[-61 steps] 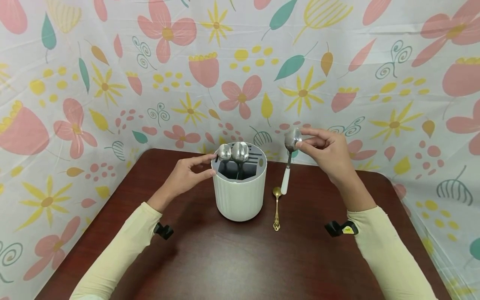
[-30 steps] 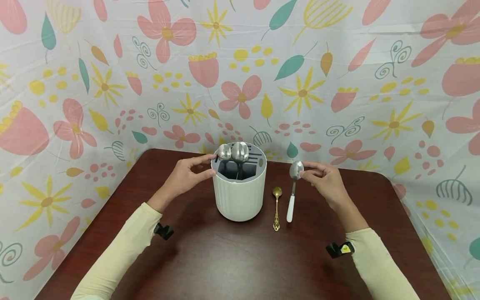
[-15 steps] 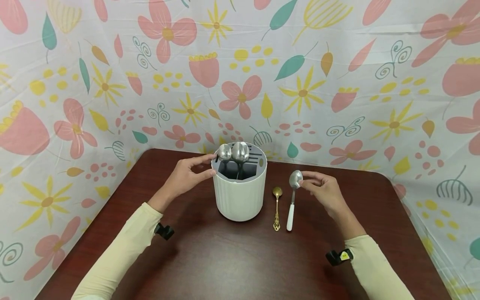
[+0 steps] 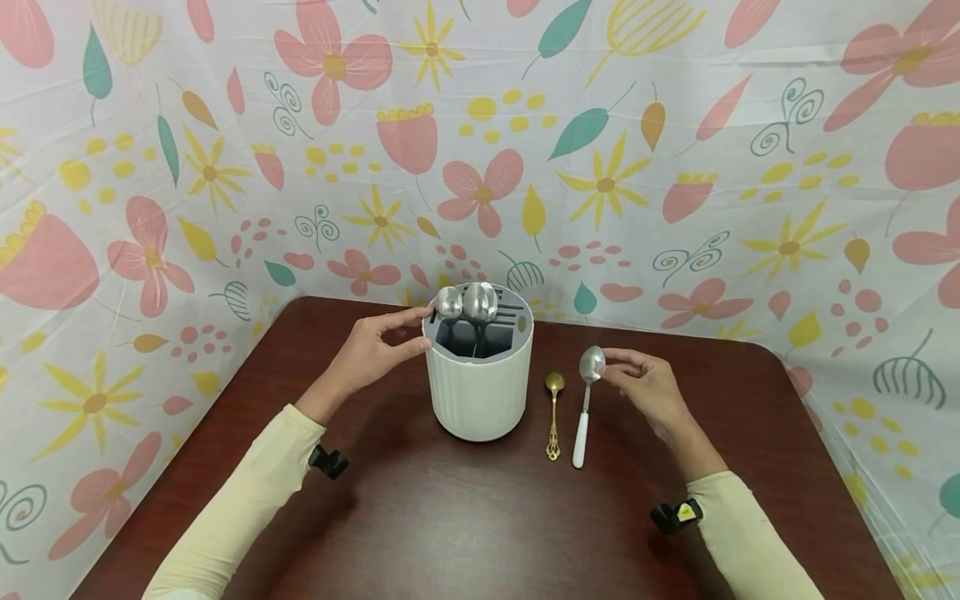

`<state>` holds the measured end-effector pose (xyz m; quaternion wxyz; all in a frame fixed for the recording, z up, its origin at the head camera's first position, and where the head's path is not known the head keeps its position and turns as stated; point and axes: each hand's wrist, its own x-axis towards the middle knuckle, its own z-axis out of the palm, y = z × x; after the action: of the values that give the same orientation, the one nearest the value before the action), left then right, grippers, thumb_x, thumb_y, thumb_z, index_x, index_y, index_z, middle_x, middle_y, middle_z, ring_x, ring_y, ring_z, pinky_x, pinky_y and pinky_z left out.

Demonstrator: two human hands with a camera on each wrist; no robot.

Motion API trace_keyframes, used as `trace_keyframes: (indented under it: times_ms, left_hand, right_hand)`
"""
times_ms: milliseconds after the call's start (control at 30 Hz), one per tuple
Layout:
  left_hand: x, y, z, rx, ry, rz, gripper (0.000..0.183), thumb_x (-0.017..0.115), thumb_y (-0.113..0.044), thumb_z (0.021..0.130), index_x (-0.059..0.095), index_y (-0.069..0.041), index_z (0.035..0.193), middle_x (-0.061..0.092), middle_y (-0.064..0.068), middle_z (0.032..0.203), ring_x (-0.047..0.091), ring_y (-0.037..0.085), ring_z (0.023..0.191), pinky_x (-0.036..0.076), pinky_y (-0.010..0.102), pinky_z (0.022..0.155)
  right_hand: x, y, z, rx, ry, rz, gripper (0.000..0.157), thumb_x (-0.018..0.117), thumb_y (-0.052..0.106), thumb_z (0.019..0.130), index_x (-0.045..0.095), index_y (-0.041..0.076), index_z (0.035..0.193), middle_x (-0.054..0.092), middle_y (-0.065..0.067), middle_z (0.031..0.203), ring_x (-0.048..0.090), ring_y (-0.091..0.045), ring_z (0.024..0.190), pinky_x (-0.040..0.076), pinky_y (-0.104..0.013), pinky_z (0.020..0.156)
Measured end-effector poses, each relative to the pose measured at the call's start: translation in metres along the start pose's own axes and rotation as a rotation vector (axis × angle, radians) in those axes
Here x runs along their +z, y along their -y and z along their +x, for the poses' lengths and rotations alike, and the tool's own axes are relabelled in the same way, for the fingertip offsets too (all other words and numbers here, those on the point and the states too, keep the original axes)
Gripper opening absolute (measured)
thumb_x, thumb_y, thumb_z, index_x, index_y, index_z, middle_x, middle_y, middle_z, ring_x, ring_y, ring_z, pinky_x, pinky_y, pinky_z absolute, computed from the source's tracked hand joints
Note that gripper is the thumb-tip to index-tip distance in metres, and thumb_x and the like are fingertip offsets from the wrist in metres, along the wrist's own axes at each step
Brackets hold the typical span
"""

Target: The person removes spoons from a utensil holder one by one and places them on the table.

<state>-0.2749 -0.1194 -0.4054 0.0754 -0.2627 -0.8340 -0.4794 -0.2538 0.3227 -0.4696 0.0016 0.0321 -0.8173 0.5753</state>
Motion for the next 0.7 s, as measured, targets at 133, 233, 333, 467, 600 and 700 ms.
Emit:
trace_keyframes:
  times_ms: [133,233,333,467,600,700]
  left_hand:
    - [0.0,0.0,0.0,0.004,0.001,-0.013,0.047,0.079,-0.04,0.091,0.068,-0.031,0.136,0.07,-0.003,0.127,0.064,0.022,0.118,0.053,0.046,0.097]
    - [0.0,0.001,-0.001,-0.001,0.002,-0.016,0.047,0.078,-0.04,0.091,0.067,-0.032,0.136,0.07,-0.004,0.127,0.064,0.023,0.119,0.053,0.046,0.097]
    - [0.001,0.001,-0.001,-0.006,0.002,-0.018,0.047,0.078,-0.041,0.091,0.067,-0.033,0.136,0.07,-0.004,0.127,0.064,0.02,0.118,0.053,0.045,0.096]
    - [0.001,0.0,-0.001,-0.008,0.003,-0.022,0.047,0.078,-0.04,0.091,0.067,-0.034,0.136,0.07,-0.004,0.126,0.064,0.018,0.117,0.053,0.044,0.096]
    - [0.001,0.0,-0.002,-0.015,0.008,-0.017,0.047,0.078,-0.041,0.091,0.067,-0.034,0.137,0.07,-0.005,0.126,0.063,0.016,0.117,0.053,0.043,0.096]
    - [0.0,-0.001,-0.002,-0.018,0.009,-0.012,0.047,0.078,-0.041,0.091,0.067,-0.034,0.137,0.07,-0.005,0.126,0.063,0.014,0.117,0.053,0.042,0.097]
  right_hand:
    - [0.001,-0.005,0.003,0.004,-0.006,0.024,0.047,0.073,0.028,0.098,0.062,0.0,0.135,0.076,0.016,0.096,0.071,-0.006,0.092,0.055,-0.026,0.072]
    - [0.002,-0.01,0.005,0.002,-0.003,0.033,0.046,0.072,0.027,0.098,0.062,0.001,0.135,0.075,0.016,0.097,0.071,-0.005,0.092,0.055,-0.026,0.073]
    - [0.002,-0.014,0.006,0.004,0.003,0.036,0.046,0.071,0.027,0.098,0.062,0.001,0.135,0.075,0.015,0.097,0.07,-0.006,0.094,0.055,-0.026,0.074]
    - [0.002,-0.019,0.007,0.017,0.014,0.031,0.049,0.071,0.028,0.099,0.061,-0.001,0.137,0.075,0.016,0.097,0.069,-0.008,0.096,0.054,-0.027,0.075]
    - [0.003,-0.025,0.01,0.027,0.018,0.019,0.051,0.071,0.029,0.099,0.061,-0.004,0.137,0.075,0.016,0.097,0.068,-0.01,0.095,0.055,-0.027,0.075]
    - [0.004,-0.03,0.012,0.029,0.022,0.009,0.053,0.071,0.031,0.099,0.06,-0.004,0.137,0.074,0.016,0.097,0.068,-0.011,0.095,0.055,-0.027,0.075]
